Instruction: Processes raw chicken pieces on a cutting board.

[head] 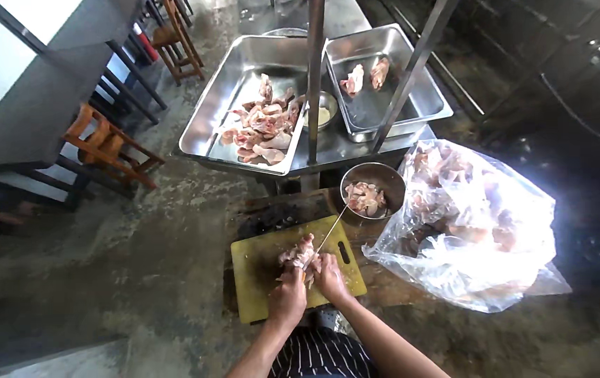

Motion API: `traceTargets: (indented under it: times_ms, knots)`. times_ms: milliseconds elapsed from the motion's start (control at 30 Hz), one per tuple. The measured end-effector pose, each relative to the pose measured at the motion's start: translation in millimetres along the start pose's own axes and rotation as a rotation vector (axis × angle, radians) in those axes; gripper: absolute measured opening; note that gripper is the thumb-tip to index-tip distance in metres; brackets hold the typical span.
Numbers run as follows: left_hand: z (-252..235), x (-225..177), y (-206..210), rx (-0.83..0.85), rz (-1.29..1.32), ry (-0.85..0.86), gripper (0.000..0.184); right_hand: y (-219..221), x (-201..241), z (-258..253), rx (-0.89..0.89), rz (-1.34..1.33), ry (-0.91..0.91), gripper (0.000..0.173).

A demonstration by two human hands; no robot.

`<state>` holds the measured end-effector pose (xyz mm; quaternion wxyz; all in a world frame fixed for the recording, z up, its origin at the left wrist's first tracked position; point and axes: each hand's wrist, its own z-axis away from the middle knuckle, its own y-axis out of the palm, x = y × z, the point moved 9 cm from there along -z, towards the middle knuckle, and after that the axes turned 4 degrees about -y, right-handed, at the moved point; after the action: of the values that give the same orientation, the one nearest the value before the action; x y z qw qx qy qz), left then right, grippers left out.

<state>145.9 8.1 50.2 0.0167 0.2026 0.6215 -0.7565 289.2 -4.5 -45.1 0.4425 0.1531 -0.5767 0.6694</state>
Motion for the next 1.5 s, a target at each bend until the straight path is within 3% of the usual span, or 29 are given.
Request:
traceTargets:
  times_ms: [67, 133, 200, 267, 300, 400, 633, 800, 900, 967, 1033, 1067, 1133, 1167, 1333, 1500]
  knots:
    - [14, -33, -54, -0.259, 0.128, 0.198, 0.026, -2, 4, 2, 0.008, -0.007, -0.018, 0.043]
    - [24, -45, -76, -0.369, 0.196, 0.318, 0.033, -2, 6, 3, 0.016, 0.002, -0.038, 0.039]
    - [17, -17, -33, -0.234, 0.123, 0.213, 0.033, -1, 4, 0, 0.01, 0.017, -0.023, 0.038]
    - [11, 42, 48, 0.203, -0.002, -0.098, 0.039, 6, -1, 2, 0.024, 0.031, 0.002, 0.042]
    - [7, 58, 69, 0.352, -0.043, -0.194, 0.042, 7, -4, 0, 0.042, 0.038, 0.01, 0.044]
    - [4, 64, 77, 0.474, -0.101, -0.247, 0.042, 9, -11, 2, 0.089, 0.033, 0.046, 0.046]
    - [-12, 65, 74, 0.528, 0.145, -0.201, 0.04, 5, -11, -9, 0.074, -0.027, -0.052, 0.044]
    - [-9, 49, 51, 0.5, 0.015, -0.221, 0.039, 4, -10, -8, 0.079, 0.026, -0.042, 0.044]
    - [1, 16, 7, 0.314, -0.027, -0.134, 0.035, 6, -11, -6, 0.082, 0.056, -0.044, 0.044]
    - [11, -5, -24, 0.03, 0.055, 0.012, 0.031, 4, -8, -4, 0.08, 0.052, -0.022, 0.044]
    - [14, -6, -23, -0.093, 0.097, 0.07, 0.03, 2, -5, -4, 0.084, 0.064, -0.002, 0.046]
    - [10, 6, -2, 0.016, 0.053, -0.002, 0.032, 2, -5, -5, 0.083, 0.066, -0.004, 0.046]
    - [8, 47, 56, 0.392, -0.075, -0.233, 0.041, 7, -8, -3, 0.086, 0.059, -0.008, 0.045]
    - [6, 59, 70, 0.459, -0.105, -0.28, 0.043, 7, -8, -3, 0.089, 0.056, -0.013, 0.045]
    - [3, 56, 62, 0.478, -0.107, -0.27, 0.039, 2, -9, -2, 0.086, 0.039, -0.014, 0.039]
    - [17, 32, 7, 0.332, 0.065, -0.188, 0.04, 1, -14, -4, 0.087, 0.112, -0.059, 0.037]
